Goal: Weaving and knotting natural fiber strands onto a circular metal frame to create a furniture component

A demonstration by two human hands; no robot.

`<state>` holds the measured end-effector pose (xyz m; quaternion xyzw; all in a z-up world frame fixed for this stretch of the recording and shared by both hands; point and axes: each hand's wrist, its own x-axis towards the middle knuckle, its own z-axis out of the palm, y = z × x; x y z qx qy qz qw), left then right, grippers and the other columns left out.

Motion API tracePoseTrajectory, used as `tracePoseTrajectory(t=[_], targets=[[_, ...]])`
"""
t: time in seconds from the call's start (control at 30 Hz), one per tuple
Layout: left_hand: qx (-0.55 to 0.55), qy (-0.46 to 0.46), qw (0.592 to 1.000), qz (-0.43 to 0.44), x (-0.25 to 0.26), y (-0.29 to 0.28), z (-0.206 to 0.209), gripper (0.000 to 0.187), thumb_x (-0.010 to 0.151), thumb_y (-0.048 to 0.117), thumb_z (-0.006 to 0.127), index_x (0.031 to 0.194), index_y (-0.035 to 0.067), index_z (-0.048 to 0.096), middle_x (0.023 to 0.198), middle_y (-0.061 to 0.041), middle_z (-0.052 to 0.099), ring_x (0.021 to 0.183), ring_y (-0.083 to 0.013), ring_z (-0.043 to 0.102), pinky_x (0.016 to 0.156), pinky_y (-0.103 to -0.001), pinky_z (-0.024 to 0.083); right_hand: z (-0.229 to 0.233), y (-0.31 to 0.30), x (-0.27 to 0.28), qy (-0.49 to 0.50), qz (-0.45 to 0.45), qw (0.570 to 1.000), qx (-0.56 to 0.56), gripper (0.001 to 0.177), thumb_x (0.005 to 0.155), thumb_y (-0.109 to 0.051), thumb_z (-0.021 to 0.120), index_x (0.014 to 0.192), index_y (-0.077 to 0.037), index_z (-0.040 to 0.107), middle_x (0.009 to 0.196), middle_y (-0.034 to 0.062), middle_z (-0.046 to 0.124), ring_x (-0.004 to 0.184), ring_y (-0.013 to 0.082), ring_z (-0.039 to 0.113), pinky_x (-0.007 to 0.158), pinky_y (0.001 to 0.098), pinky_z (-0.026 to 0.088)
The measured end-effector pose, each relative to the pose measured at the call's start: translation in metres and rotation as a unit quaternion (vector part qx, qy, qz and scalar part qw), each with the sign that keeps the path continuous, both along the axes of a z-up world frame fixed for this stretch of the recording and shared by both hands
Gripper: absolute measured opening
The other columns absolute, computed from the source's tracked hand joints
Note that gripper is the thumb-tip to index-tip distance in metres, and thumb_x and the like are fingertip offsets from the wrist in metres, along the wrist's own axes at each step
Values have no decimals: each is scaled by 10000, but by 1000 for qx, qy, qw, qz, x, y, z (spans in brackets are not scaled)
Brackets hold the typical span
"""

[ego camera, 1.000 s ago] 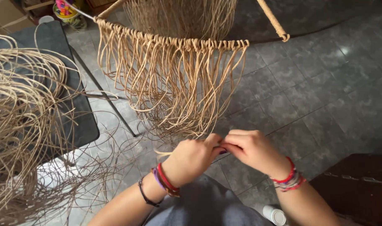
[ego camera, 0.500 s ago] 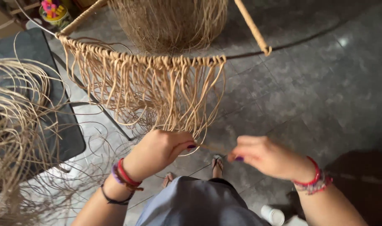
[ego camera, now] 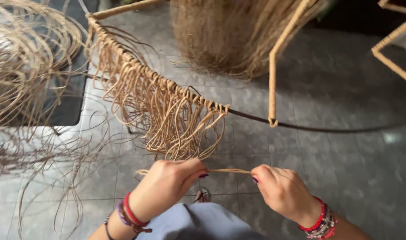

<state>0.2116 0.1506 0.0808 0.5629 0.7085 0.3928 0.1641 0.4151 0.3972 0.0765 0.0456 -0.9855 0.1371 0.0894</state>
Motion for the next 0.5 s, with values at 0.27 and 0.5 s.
tracePoseTrajectory(t=[0.27, 0.5], targets=[[135, -50, 989, 14, 11, 6, 35, 312, 1041, 231, 541, 1280, 36, 581, 1270, -171, 652, 1141, -322, 670, 1013, -405, 511, 71, 1, -28, 105, 48, 993, -26, 123, 987, -14, 543, 1063, -20, 640, 1024, 107, 623, 876, 257, 642, 802, 385, 526], [395, 138, 907, 50, 8, 8, 69, 319, 1083, 250, 476, 968, 73, 715, 975, -66, 580, 784, -248, 576, 720, -346, 539, 93, -10, -64, 255, -58, 965, -29, 233, 994, 63, 540, 1107, -24, 724, 1036, 49, 776, 814, 166, 760, 705, 302, 585]])
